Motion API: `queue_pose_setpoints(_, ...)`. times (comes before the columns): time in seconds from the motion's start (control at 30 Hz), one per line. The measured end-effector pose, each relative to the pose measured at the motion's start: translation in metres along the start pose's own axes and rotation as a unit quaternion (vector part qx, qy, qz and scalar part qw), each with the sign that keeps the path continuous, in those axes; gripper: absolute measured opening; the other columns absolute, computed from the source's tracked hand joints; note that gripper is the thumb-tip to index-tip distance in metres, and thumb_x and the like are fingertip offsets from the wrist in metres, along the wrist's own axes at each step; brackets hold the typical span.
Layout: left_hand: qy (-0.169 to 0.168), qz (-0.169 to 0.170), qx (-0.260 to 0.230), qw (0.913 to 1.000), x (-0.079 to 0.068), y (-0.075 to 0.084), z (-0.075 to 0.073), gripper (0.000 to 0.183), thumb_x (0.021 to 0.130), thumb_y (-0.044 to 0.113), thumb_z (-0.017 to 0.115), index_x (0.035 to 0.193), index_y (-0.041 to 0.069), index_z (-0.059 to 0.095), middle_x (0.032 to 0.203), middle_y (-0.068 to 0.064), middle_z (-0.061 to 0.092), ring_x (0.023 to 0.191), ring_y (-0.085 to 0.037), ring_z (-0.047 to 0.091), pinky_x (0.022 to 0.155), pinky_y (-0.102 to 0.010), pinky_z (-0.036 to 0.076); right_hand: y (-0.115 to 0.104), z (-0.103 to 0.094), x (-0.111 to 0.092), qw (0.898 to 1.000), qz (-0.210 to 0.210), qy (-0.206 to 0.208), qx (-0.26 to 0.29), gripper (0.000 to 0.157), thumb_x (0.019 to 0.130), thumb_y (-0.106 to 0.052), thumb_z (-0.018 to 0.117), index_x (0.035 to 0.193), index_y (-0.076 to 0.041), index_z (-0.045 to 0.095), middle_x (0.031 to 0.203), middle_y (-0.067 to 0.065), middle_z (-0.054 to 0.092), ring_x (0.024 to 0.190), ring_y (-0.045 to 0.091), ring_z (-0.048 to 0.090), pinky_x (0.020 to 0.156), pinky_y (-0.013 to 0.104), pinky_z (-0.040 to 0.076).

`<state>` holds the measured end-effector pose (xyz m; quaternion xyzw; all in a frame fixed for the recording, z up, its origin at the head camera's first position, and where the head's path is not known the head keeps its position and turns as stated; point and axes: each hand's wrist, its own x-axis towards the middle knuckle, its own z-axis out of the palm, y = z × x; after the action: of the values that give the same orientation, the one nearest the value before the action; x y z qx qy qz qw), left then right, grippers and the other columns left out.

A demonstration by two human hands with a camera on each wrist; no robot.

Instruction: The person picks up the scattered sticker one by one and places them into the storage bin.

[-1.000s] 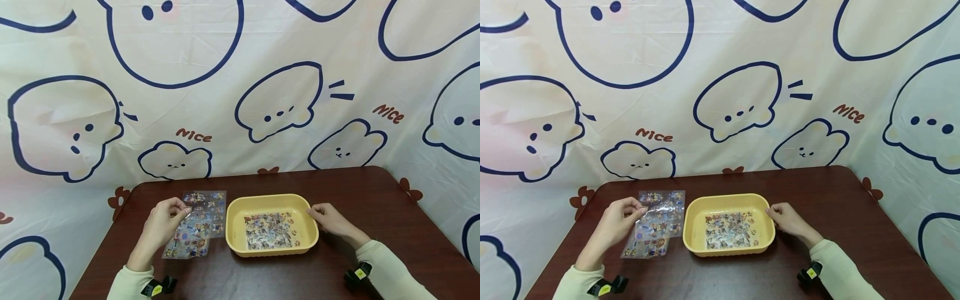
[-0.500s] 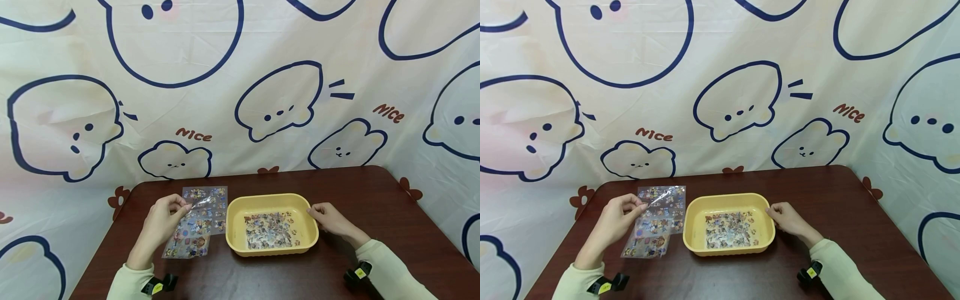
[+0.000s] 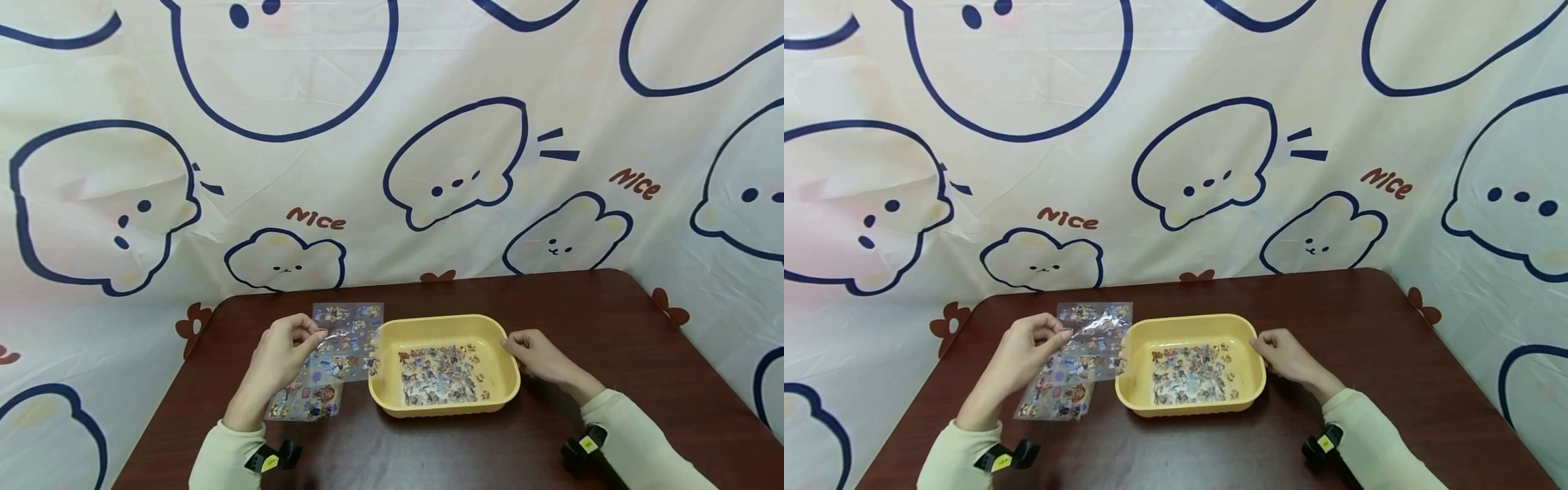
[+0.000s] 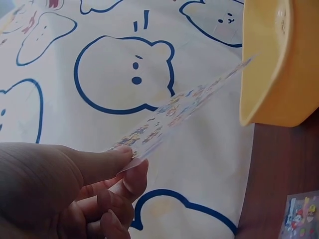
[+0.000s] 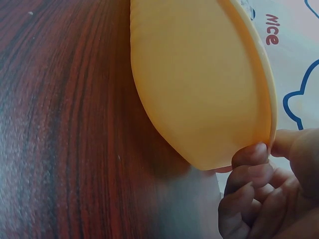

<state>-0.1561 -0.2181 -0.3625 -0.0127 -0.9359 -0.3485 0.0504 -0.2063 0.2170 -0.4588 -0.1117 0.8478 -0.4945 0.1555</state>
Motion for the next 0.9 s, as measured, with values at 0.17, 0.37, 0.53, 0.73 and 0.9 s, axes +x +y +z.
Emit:
queue_pose_setpoints(0.17,-0.012,-0.004,-0.009,0.9999,0.004,0.001,0.007,0.015,0.099,0.019,0.067,0.088,0.009,0.062,0.056,-0.001,0.057,0.050,-0.012,0.037,0.049,-0.027,0.031,0.001,0.000,0.001,1.000,0.003,0.000,-0.005,0.039,0.108,-0.024,0.046,0.076,-0.004,0.054,0.054,-0.003,0.043,0.043,0.009,0.038,0.044,0.024,0.036)
queue_pose_setpoints(0.37,-0.028,-0.007,-0.029,0.9992,0.007,-0.001,0.015,0.015,0.098,0.018,0.067,0.088,0.009,0.061,0.058,0.002,0.056,0.051,-0.013,0.038,0.049,-0.027,0.033,0.000,-0.001,0.000,1.000,0.013,0.002,-0.008,0.038,0.108,-0.025,0.047,0.077,-0.005,0.055,0.055,-0.003,0.043,0.044,0.010,0.039,0.044,0.024,0.036)
queue_pose_setpoints(0.53,-0.039,-0.002,-0.046,0.9982,0.010,0.000,0.023,0.014,0.098,0.016,0.067,0.088,0.008,0.061,0.064,-0.004,0.063,0.053,-0.013,0.039,0.050,-0.026,0.033,-0.001,-0.001,0.000,1.000,0.019,0.005,-0.006,0.037,0.108,-0.025,0.048,0.077,-0.005,0.055,0.055,-0.003,0.043,0.044,0.010,0.039,0.045,0.024,0.036)
queue_pose_setpoints(0.73,-0.044,0.002,-0.050,0.9978,0.013,0.002,0.030,0.015,0.097,0.017,0.069,0.087,0.009,0.061,0.062,-0.004,0.062,0.052,-0.013,0.038,0.050,-0.026,0.032,0.000,0.000,0.000,1.000,0.021,0.007,-0.006,0.038,0.108,-0.026,0.048,0.077,-0.005,0.054,0.056,-0.002,0.044,0.045,0.011,0.040,0.045,0.024,0.036)
queue_pose_setpoints(0.9,-0.044,0.008,-0.050,0.9978,0.016,0.004,0.035,0.013,0.096,0.015,0.070,0.087,0.009,0.062,0.065,-0.002,0.064,0.056,-0.013,0.042,0.053,-0.027,0.034,0.000,0.000,0.000,1.000,0.022,0.004,-0.002,0.038,0.108,-0.027,0.047,0.077,-0.005,0.054,0.057,-0.002,0.045,0.045,0.011,0.040,0.045,0.024,0.036)
